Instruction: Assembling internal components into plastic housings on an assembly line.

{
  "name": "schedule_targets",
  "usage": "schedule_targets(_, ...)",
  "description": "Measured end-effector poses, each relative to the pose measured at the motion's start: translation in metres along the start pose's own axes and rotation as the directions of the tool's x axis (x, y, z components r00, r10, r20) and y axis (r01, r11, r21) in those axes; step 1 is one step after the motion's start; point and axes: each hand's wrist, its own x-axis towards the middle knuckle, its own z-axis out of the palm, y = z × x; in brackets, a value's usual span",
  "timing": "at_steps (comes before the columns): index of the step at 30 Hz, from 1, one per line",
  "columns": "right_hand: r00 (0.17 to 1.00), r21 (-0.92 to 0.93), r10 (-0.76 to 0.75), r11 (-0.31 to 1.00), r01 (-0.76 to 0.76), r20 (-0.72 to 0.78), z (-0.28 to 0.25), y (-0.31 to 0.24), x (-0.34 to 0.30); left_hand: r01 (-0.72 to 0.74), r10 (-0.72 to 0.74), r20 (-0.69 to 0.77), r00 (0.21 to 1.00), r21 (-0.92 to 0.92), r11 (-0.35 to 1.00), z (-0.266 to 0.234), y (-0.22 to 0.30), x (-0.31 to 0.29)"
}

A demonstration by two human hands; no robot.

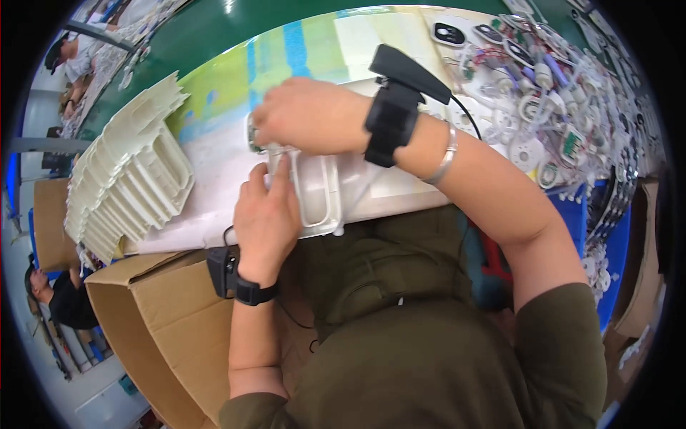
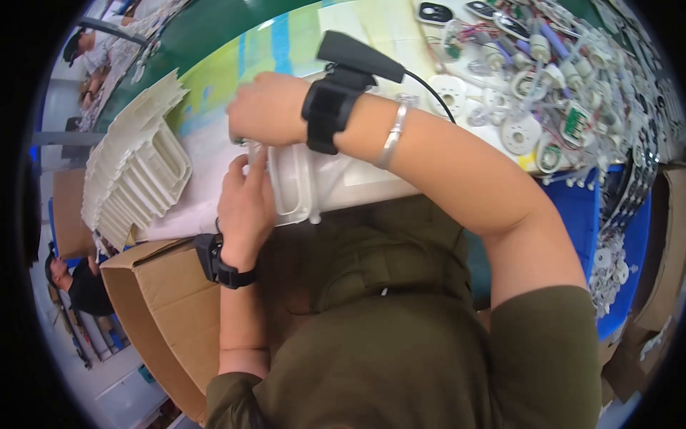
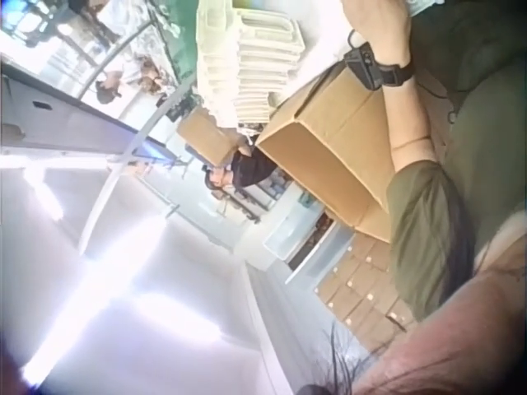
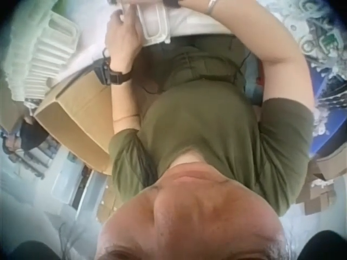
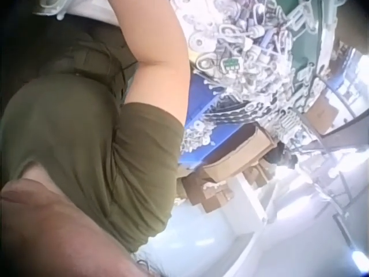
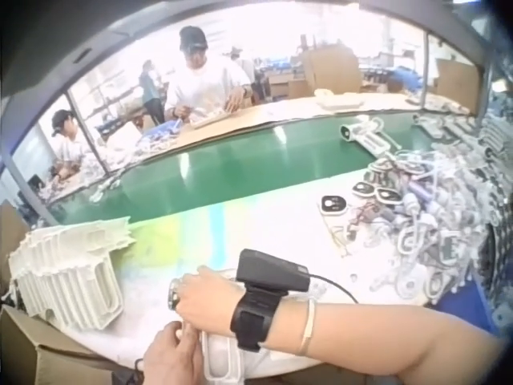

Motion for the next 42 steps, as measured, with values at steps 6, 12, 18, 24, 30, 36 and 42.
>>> schedule_targets(6, 0.834, 0.228, 0.439, 0.896, -0.381, -0.333, -0.058, 0.008, -0.098, 0.12, -0.117, 0.044, 0.992, -0.072, 0.99, -0.006, -0.003, -0.004)
schedule_targets(12, 0.75, 0.041, 0.65, 0.758, -0.651, -0.124, -0.041, -0.024, -0.154, 0.046, -0.086, -0.099, 0.991, -0.354, 0.934, -0.048, 0.02, 0.039)
schedule_targets(18, 0.59, -0.001, 0.726, 0.63, -0.776, -0.353, -0.008, -0.044, -0.159, -0.49, 0.482, -0.1, 0.871, -0.266, 0.83, -0.031, 0.084, 0.099)
schedule_targets(24, 0.636, -0.039, 0.69, 0.667, -0.744, -0.346, -0.005, -0.055, -0.152, -0.57, 0.572, 0.155, 0.805, -0.063, 0.819, 0.005, 0.101, 0.117)
schedule_targets(30, 0.585, 0.037, 0.712, 0.646, -0.762, -0.388, 0.0, -0.052, -0.16, -0.619, 0.615, 0.134, 0.777, -0.014, 0.786, 0.013, 0.106, 0.13)
schedule_targets(36, 0.572, 0.067, 0.733, 0.635, -0.77, -0.369, -0.002, -0.043, -0.158, -0.266, 0.341, 0.001, 0.94, -0.623, 0.736, -0.002, 0.088, 0.131)
schedule_targets(42, 0.513, 0.438, 0.858, 0.474, -0.764, -0.033, -0.033, -0.043, -0.153, -0.271, 0.34, -0.03, 0.94, -0.672, 0.689, -0.024, 0.067, 0.11)
